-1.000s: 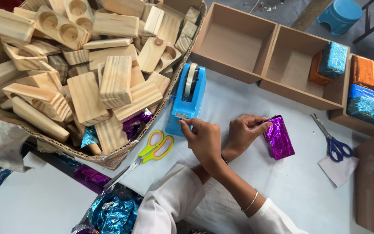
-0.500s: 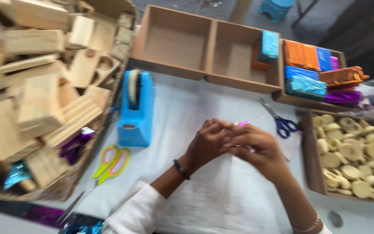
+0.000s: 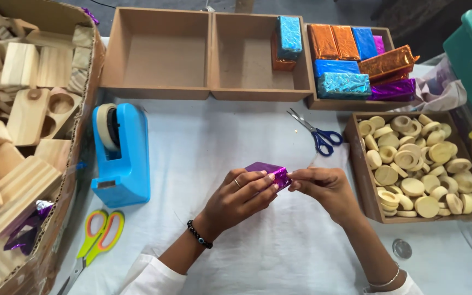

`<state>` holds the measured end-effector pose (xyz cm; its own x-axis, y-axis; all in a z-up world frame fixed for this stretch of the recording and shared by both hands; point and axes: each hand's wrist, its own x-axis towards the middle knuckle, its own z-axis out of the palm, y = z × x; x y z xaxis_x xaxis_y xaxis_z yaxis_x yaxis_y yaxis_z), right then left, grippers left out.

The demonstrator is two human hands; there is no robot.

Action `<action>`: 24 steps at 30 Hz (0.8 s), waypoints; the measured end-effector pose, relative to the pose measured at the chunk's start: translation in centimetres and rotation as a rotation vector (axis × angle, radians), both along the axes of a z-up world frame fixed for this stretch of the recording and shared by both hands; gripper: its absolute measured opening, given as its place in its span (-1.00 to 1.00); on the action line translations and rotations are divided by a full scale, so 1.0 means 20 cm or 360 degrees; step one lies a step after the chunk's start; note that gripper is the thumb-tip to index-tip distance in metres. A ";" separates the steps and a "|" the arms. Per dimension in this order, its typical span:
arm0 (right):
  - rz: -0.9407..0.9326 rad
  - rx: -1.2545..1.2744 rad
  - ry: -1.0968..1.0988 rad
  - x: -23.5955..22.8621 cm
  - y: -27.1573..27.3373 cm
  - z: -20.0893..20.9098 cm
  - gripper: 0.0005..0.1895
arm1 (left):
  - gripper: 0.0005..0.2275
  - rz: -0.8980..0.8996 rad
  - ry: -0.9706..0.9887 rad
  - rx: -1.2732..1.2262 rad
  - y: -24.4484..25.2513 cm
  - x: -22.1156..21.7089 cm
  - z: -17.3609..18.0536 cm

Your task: The person wraps rectangular items in purple foil, secures them with tape from a dispenser, and wipes small wooden blocks and circular components using a white cloth.

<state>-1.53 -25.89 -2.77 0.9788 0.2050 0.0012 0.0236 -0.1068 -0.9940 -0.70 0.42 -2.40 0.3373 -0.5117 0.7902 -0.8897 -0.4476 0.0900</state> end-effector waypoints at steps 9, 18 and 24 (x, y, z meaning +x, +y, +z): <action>0.0009 -0.0170 0.0297 -0.02 0.06 0.15 -0.18 | -0.85 -0.0003 -0.0114 0.0119 -0.02 -0.03 -0.08; -0.0110 -0.0369 0.0521 -0.02 0.11 0.19 -0.22 | -0.84 0.0023 -0.0224 0.0203 -0.04 -0.05 -0.09; -0.0200 -0.0656 0.0429 -0.03 0.14 0.20 -0.16 | -0.71 0.0072 -0.0188 0.0213 -0.05 -0.04 -0.10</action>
